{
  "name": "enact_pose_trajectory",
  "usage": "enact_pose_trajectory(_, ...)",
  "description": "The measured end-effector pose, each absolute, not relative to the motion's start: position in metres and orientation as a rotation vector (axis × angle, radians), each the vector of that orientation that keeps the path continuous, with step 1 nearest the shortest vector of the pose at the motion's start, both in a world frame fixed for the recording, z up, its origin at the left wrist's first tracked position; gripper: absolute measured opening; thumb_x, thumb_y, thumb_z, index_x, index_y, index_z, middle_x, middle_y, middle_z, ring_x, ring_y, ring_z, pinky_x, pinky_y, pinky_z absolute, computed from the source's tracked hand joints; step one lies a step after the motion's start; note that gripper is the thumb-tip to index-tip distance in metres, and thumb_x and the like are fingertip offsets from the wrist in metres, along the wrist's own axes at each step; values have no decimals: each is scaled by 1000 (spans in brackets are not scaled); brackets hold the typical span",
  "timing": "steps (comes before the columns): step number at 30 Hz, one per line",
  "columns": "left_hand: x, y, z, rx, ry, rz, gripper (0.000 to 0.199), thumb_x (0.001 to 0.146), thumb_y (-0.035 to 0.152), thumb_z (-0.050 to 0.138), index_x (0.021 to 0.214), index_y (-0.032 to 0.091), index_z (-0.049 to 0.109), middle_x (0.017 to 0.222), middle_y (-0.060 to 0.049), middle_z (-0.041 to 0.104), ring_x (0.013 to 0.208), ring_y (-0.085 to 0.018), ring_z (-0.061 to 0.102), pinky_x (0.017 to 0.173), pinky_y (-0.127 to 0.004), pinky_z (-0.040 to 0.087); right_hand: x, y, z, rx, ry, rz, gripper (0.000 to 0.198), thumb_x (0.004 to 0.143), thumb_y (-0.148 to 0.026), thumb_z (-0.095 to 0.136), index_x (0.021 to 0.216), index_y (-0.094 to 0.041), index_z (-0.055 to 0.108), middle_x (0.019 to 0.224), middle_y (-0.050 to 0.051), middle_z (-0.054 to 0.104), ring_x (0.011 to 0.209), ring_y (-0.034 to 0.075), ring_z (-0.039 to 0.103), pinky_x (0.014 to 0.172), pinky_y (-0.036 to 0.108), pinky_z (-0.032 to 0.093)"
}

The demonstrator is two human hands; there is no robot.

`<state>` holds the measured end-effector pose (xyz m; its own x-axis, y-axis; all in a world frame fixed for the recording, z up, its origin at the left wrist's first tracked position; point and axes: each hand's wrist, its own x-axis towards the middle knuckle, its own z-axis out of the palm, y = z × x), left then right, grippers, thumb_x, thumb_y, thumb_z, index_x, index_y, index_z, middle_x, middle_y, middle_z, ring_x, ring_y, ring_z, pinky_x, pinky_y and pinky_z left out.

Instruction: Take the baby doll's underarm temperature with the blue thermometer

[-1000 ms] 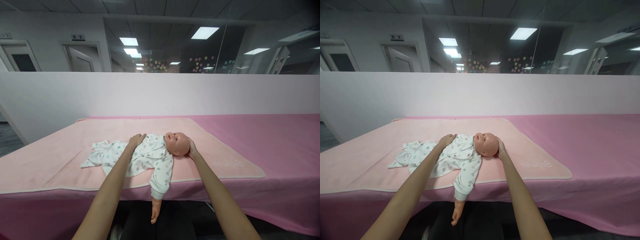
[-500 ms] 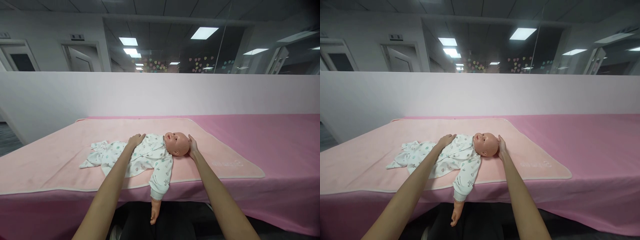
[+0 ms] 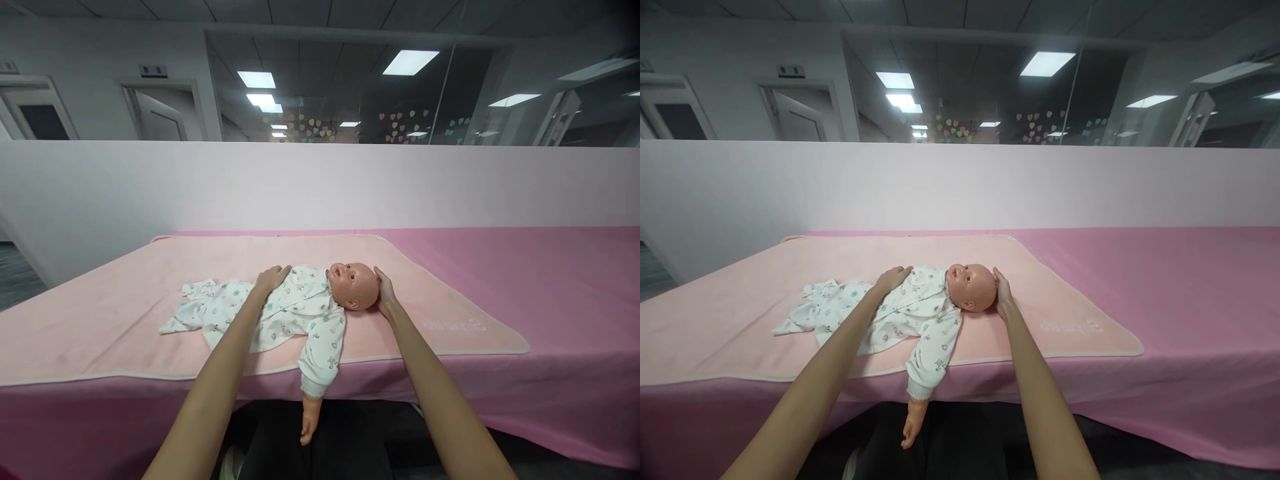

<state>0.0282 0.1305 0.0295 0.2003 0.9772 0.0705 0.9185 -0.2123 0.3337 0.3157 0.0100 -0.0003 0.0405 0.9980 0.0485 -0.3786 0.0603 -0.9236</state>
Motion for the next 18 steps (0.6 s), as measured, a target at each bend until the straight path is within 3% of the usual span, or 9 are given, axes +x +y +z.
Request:
enact_pose_trajectory(5, 28, 129, 30, 2250, 1809, 409, 67, 76, 67, 15, 102, 21, 57, 114, -9, 60, 102, -30, 55, 85, -40, 39, 321, 18, -7, -966, -973, 1265, 61, 80, -61, 28, 109, -17, 59, 114, 9, 61, 105, 29, 56, 88, 43, 46)
enact_pose_trajectory(10, 28, 128, 30, 2242, 1801, 417, 66, 76, 67, 15, 100, 21, 57, 112, -9, 61, 100, -30, 56, 83, -39, 39, 347, 34, -20, -695, -522, 969, 34, 83, -41, 36, 97, -19, 58, 119, 8, 57, 111, 18, 53, 95, 35, 43)
enact_pose_trajectory(13, 28, 127, 30, 2236, 1795, 426, 66, 76, 67, 16, 100, 21, 58, 111, -10, 62, 99, -30, 56, 83, -39, 39, 355, 41, -24, -565, -427, 872, 34, 86, -35, 31, 95, -18, 59, 119, 8, 56, 110, 14, 53, 96, 33, 41)
enact_pose_trajectory(18, 28, 127, 30, 2227, 1797, 444, 66, 76, 67, 17, 100, 21, 58, 112, -11, 61, 100, -31, 56, 82, -39, 39, 337, 45, -26, -827, -737, 882, 28, 76, -35, 53, 91, -14, 66, 100, 7, 67, 102, 23, 58, 94, 39, 42)
